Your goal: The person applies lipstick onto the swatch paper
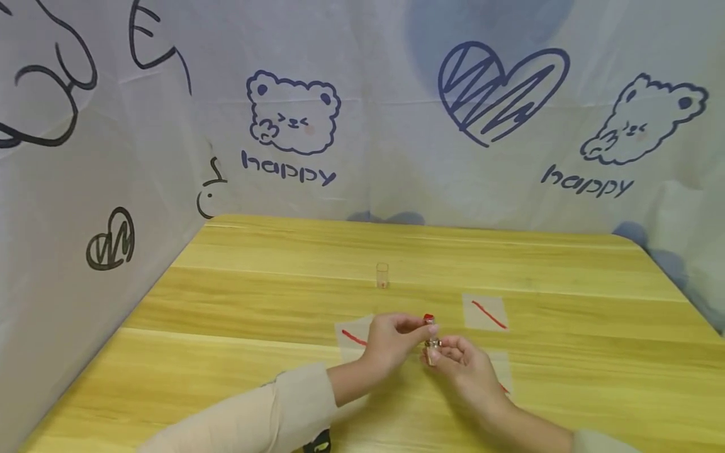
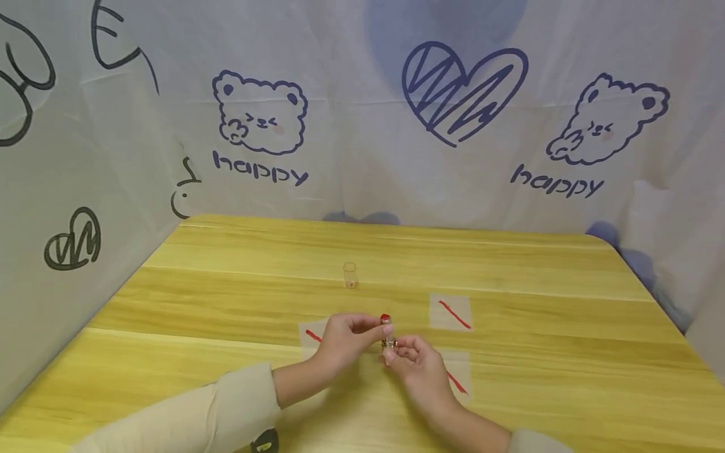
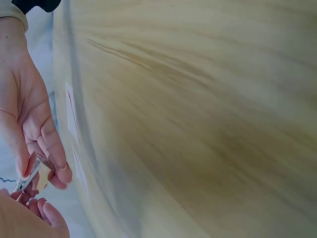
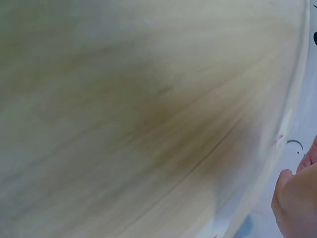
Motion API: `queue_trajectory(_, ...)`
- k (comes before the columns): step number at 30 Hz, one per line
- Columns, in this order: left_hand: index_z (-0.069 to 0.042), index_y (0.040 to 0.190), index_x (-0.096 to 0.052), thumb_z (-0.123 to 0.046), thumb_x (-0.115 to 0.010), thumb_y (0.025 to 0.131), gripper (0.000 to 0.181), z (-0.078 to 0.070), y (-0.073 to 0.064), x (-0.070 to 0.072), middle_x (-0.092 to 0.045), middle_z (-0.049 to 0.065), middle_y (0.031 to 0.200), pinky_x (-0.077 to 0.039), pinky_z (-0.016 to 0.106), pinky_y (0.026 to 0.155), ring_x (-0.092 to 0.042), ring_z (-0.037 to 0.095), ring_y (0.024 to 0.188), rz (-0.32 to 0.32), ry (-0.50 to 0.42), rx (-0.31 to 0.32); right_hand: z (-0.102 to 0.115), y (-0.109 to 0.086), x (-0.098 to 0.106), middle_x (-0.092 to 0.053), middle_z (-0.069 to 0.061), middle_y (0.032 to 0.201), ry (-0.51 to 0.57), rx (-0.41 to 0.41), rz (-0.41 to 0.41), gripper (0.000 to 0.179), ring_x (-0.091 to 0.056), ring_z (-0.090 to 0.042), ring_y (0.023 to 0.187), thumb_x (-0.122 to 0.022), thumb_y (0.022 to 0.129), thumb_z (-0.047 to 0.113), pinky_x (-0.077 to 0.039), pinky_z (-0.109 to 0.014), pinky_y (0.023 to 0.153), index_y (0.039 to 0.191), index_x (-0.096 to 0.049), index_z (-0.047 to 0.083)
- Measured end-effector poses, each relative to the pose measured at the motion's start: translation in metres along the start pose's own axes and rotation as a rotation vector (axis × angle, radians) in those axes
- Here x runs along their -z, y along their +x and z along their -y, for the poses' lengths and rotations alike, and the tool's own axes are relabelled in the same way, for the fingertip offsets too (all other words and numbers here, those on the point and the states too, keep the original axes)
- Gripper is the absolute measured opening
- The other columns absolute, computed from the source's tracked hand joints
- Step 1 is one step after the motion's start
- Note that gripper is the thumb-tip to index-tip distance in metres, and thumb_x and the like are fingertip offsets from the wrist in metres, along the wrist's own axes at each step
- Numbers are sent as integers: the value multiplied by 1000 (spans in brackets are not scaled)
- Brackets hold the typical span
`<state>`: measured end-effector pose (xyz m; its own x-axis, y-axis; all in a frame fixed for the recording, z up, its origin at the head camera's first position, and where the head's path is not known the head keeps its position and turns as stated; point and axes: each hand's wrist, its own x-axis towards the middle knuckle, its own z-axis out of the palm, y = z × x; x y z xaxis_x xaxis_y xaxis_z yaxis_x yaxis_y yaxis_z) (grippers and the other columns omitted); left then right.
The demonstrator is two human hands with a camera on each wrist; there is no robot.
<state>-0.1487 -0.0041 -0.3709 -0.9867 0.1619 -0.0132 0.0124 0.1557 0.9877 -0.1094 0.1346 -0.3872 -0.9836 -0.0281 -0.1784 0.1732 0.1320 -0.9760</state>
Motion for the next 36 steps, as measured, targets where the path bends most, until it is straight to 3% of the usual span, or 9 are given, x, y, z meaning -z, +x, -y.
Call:
queue_trajectory(5, 3, 91, -70, -18, -71, 82, 23, 4, -3, 10, -72, 16, 91, -54, 20, 69, -67, 15, 80, 85, 25, -48, -5, 0, -7, -67, -17, 105, -28, 30, 15, 38, -66, -13, 92, -63, 86, 9, -53, -17, 81, 118, -54, -10)
queue_trajectory(8, 4, 93, -69, -16, -70, 83, 23, 7, -4, 16, -71, 18, 92, -54, 19, 69, -67, 18, 80, 145, 57, -93, -7, 0, -9, -67, -19, 105, -47, 46, 53, 40, -64, -5, 88, -64, 85, 8, -52, -15, 80, 118, -54, -12)
queue_trajectory(13, 4, 95, -69, -18, -67, 85, 24, 12, -5, 24, -71, 17, 94, -53, 17, 70, -66, 16, 80, 203, 106, -131, -9, -1, -9, -65, -20, 107, -58, 82, 121, 43, -63, -5, 88, -66, 85, 10, -53, -17, 80, 119, -54, -13)
queue_trajectory(19, 1, 98, -69, -20, -65, 87, 24, 15, -4, 33, -71, 15, 96, -52, 17, 73, -65, 13, 82, 259, 157, -134, -9, 0, -9, -64, -19, 105, -72, 107, 177, 45, -62, -9, 91, -68, 84, 14, -53, -18, 81, 117, -55, -12)
queue_trajectory(28, 2, 103, -67, -17, -61, 90, 23, 14, -5, 44, -68, 17, 99, -52, 20, 79, -63, 8, 84, 386, 107, -119, -8, 0, -5, -64, -21, 103, -75, 140, 249, 43, -62, -7, 87, -68, 84, 15, -52, -16, 79, 113, -55, -14)
queue_trajectory(36, 3, 106, -66, -14, -60, 90, 24, 12, -5, 46, -68, 19, 103, -51, 18, 81, -64, 12, 91, 404, 95, -146, -5, 1, -6, -67, -18, 95, -101, 157, 241, 40, -62, -4, 79, -69, 83, 15, -53, -17, 74, 109, -59, -13)
